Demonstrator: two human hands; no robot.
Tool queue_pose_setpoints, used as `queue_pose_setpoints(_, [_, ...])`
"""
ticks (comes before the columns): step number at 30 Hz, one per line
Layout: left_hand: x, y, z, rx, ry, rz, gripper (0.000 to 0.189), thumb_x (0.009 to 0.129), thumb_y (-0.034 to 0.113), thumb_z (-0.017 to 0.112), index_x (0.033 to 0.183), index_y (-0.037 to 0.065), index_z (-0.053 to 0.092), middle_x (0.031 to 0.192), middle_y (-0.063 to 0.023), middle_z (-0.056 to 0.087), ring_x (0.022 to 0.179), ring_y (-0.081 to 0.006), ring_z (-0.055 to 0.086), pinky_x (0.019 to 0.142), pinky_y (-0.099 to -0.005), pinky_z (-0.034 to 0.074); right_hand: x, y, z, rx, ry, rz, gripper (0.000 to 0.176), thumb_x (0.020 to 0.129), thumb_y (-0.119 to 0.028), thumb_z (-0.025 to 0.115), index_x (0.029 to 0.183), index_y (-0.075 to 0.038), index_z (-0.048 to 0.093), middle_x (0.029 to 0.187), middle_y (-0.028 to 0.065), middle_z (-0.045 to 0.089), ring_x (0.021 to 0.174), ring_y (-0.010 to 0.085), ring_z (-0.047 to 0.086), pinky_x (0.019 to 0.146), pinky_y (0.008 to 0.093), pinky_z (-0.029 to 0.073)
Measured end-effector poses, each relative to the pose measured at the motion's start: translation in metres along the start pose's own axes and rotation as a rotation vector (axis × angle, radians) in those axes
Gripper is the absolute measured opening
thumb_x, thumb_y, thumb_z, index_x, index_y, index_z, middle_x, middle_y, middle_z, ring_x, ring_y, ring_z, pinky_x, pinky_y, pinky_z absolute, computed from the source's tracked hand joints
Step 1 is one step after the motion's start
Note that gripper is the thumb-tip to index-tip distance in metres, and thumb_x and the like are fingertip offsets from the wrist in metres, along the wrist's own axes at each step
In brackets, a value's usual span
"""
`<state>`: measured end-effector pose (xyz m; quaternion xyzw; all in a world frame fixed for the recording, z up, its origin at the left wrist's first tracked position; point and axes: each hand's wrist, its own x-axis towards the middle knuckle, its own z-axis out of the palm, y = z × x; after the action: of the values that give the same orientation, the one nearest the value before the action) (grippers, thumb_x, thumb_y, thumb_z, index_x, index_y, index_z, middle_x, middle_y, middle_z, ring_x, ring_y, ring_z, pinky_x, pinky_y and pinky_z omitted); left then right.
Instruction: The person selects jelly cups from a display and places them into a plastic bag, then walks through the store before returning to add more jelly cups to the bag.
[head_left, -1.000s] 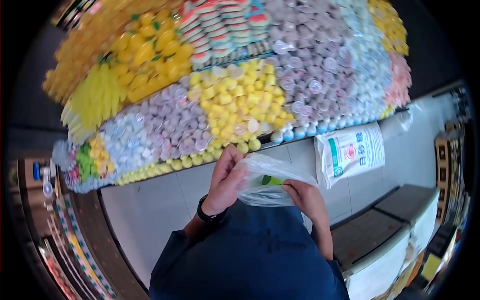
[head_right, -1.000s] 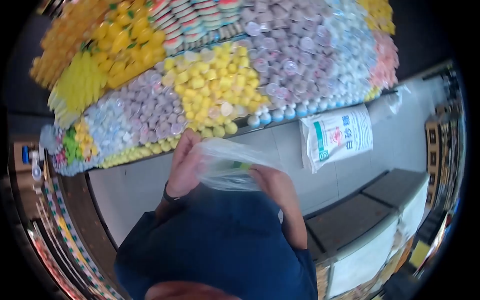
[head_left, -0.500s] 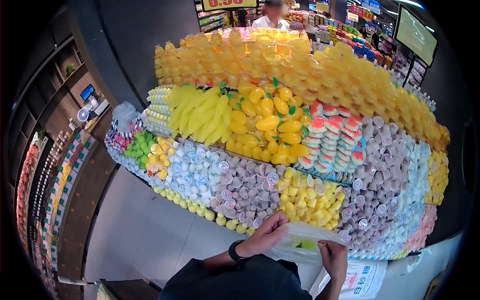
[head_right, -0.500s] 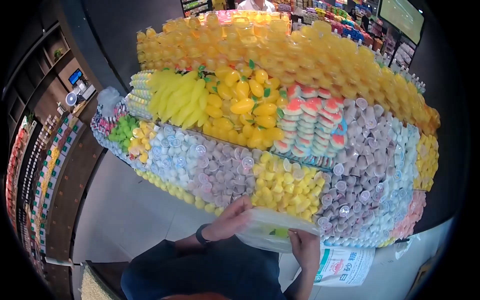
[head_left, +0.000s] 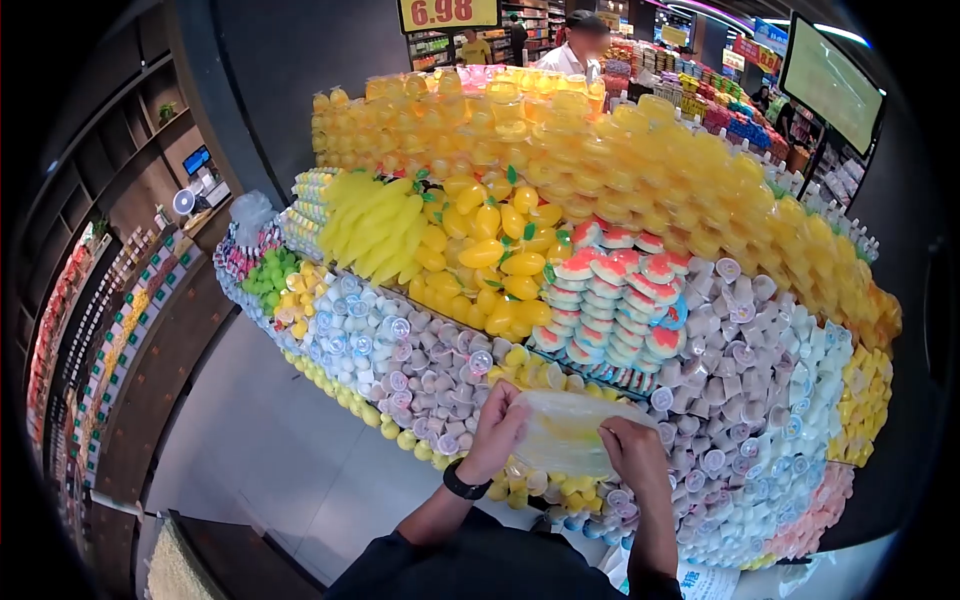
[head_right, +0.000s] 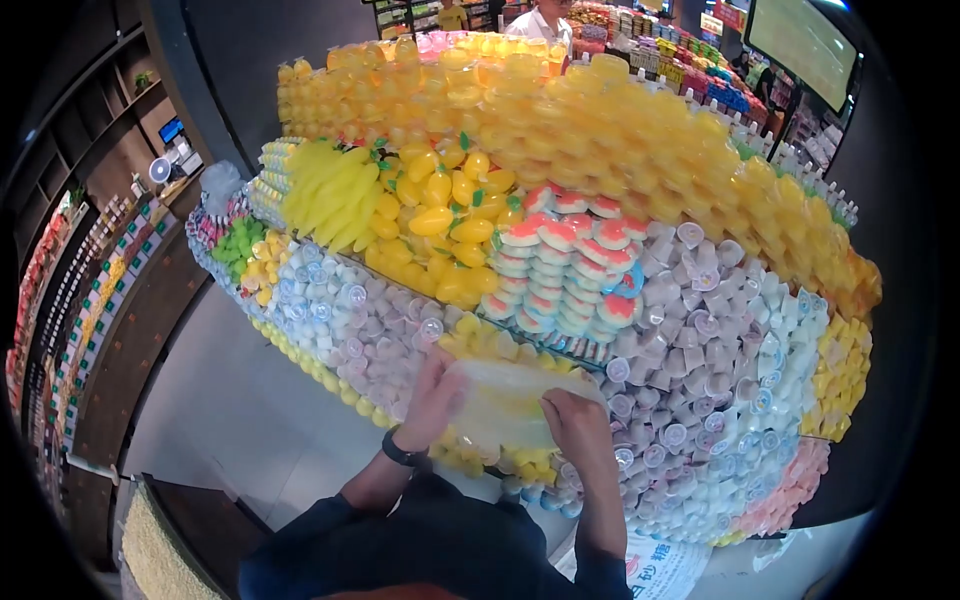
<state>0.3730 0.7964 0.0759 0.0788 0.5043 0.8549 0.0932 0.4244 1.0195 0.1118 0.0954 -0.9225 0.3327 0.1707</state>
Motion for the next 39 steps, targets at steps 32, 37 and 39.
queue_pose_setpoints(32, [-0.015,-0.027,-0.002,0.381,-0.1,0.116,0.045,0.091,0.008,0.054,0.131,0.005,0.035,0.112,-0.0067,0.048,0.104,-0.0138,0.046,0.093,-0.0282,0.037,-0.024,0.014,-0.035,0.219,-0.037,0.01,0.021,0.079,-0.004,0.069,0.099,-0.001,0.065,0.102,0.0109,0.063,0.096,0.0294,0.062,0.083,0.0367,0.05])
queue_pose_setpoints(37, [-0.021,-0.026,-0.005,0.408,-0.132,0.159,0.051,0.09,0.008,0.054,0.136,0.006,0.031,0.109,-0.0059,0.046,0.102,-0.0145,0.046,0.092,-0.0289,0.037,0.004,0.052,-0.056,0.32,0.143,0.015,0.017,0.082,-0.005,0.067,0.099,-0.004,0.066,0.094,0.0081,0.066,0.085,0.0194,0.064,0.075,0.0291,0.05])
queue_pose_setpoints(39, [-0.023,-0.025,-0.006,0.37,-0.134,0.151,0.052,0.09,0.007,0.054,0.137,0.006,0.031,0.108,-0.0056,0.046,0.101,-0.0144,0.046,0.092,-0.0286,0.037,0.027,0.079,-0.066,0.247,0.371,0.111,0.013,0.084,-0.004,0.065,0.097,-0.003,0.066,0.093,0.0078,0.066,0.08,0.0148,0.063,0.07,0.0268,0.049])
